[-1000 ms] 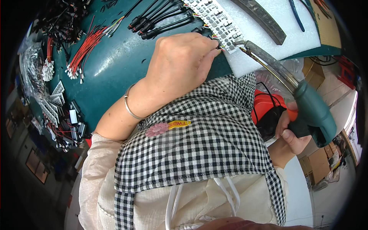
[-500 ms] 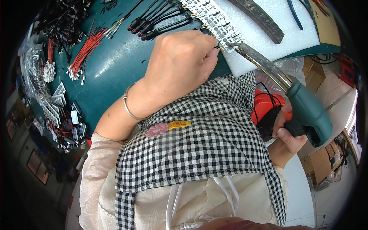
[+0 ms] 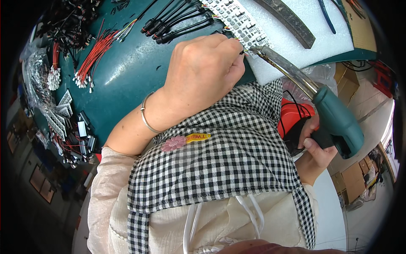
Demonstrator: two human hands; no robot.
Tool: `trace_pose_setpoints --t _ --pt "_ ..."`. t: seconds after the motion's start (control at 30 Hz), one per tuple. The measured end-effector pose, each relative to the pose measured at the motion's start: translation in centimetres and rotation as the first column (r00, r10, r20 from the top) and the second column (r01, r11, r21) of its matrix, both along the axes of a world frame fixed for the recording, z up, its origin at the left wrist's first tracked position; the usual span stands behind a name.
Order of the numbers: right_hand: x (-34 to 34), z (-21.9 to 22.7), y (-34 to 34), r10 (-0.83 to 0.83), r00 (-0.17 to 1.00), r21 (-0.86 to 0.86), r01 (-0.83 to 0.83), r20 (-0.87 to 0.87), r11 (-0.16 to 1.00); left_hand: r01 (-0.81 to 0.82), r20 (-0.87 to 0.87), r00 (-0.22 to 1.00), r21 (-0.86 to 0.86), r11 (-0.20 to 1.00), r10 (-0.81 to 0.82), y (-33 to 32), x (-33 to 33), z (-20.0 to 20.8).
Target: The person uses a soldering iron to attach wires to a circuit board. They repeatedly pick up wires, apply heat to the connection points on the board, and place the finished units on the table. The person also uses a small handheld device to prepare the wire ends before soldering.
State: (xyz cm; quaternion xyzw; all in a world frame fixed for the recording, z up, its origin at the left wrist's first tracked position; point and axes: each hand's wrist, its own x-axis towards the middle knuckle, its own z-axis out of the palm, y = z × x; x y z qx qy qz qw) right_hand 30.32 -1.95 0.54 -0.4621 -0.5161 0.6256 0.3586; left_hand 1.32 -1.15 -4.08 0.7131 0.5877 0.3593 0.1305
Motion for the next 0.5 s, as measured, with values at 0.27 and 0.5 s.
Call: trace_pose_setpoints --t 0.27,0.5 --pt "0.6 0.6 -0.1 0.102 0.985 -0.001 -0.103 0.142 0.995 -0.005 -0.067 0.998 0.040 0.999 0.008 -0.1 0.1 -0.3" --pt "2.7 -0.8 -0.1 0.202 0.908 0.234 -0.300 0.366 0.925 -0.010 -0.088 0.996 0.016 1.000 0.011 -0.1 0.3 -0.1"
